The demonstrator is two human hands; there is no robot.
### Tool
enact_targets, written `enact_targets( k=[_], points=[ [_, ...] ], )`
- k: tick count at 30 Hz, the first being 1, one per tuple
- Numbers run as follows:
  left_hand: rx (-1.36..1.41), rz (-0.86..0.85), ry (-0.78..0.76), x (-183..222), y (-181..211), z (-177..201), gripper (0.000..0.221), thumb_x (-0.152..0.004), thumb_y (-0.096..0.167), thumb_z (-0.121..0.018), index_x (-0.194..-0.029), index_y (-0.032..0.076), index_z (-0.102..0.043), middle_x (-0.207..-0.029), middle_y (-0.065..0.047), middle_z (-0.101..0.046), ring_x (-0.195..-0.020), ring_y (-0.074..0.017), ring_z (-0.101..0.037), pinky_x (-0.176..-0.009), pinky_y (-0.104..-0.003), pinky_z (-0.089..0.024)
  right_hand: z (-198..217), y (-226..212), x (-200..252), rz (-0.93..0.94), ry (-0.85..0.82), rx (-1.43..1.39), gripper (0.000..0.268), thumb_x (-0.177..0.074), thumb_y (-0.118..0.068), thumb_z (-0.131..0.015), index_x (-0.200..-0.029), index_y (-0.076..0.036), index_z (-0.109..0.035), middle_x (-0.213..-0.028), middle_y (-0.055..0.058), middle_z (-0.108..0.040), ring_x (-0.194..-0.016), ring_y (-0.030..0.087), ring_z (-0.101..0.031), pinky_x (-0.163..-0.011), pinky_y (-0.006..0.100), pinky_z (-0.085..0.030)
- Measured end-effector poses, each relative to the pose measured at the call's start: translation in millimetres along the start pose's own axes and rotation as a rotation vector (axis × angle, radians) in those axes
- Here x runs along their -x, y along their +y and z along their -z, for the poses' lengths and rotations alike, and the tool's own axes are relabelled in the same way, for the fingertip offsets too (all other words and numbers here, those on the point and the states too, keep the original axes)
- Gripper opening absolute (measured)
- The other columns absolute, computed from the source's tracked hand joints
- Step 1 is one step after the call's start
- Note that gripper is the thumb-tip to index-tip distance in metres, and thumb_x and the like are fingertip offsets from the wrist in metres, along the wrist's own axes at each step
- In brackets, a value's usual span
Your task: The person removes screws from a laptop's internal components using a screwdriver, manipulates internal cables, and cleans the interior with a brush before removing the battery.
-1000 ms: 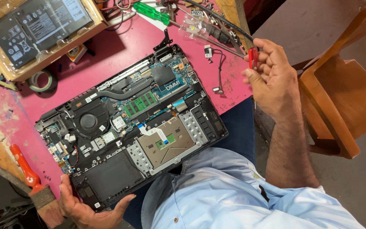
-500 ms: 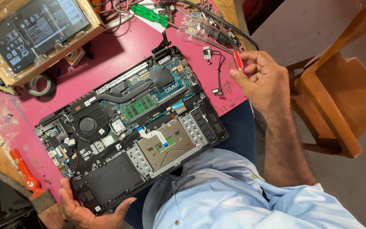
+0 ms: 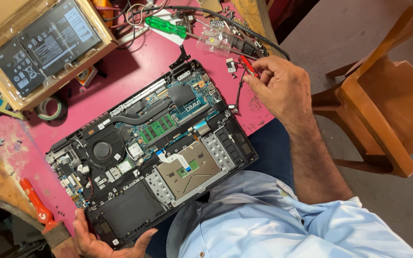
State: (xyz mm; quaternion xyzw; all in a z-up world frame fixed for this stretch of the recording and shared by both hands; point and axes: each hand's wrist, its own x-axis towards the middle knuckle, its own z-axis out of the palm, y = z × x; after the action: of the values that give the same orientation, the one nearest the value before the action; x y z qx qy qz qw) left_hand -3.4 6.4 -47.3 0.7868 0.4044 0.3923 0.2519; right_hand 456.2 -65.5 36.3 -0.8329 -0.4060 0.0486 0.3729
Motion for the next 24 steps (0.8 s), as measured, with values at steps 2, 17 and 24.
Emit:
enact_targets(
  k=[2,17,24],
  points=[
    [0.049,-0.003,-0.014,0.0,-3.9,-0.6,0.146,-0.052,0.056,-0.089,-0.163,0.001,-0.012,-0.164,-0.025,-0.029,-0.149,-0.0369,-0.039,-0.126,-0.048,-0.040,-0.1,-0.1,0.8,0.017,0.009,0.034,0.024,-0.086,-0.013,-0.088,-0.103,-0.003,-0.074,-0.074,0.002,-0.064,-0.063,0.011,-0.060,-0.060,0.028,-0.050],
    [0.059,-0.022,-0.089,-0.9,-15.3,1.6,0.147,-0.051,0.049,-0.092,-0.162,0.006,-0.005,-0.161,-0.024,-0.026,-0.152,-0.0440,-0.038,-0.128,-0.056,-0.041,2.2,3.8,6.3,-0.086,0.016,-0.182,0.023,-0.091,-0.010,-0.083,-0.110,-0.002,-0.074,-0.075,-0.002,-0.059,-0.061,0.001,-0.047,-0.056,0.019,-0.043],
    [0.016,-0.145,-0.115,-9.3,-25.8,5.7,0.149,-0.048,0.053,-0.091,-0.159,0.001,-0.004,-0.155,-0.029,-0.028,-0.146,-0.0439,-0.040,-0.122,-0.056,-0.041,1.2,29.0,1.8,-0.153,0.027,-0.491,0.012,-0.099,-0.008,-0.076,-0.107,0.000,-0.072,-0.081,-0.005,-0.067,-0.068,-0.002,-0.056,-0.059,0.016,-0.047]
  ],
)
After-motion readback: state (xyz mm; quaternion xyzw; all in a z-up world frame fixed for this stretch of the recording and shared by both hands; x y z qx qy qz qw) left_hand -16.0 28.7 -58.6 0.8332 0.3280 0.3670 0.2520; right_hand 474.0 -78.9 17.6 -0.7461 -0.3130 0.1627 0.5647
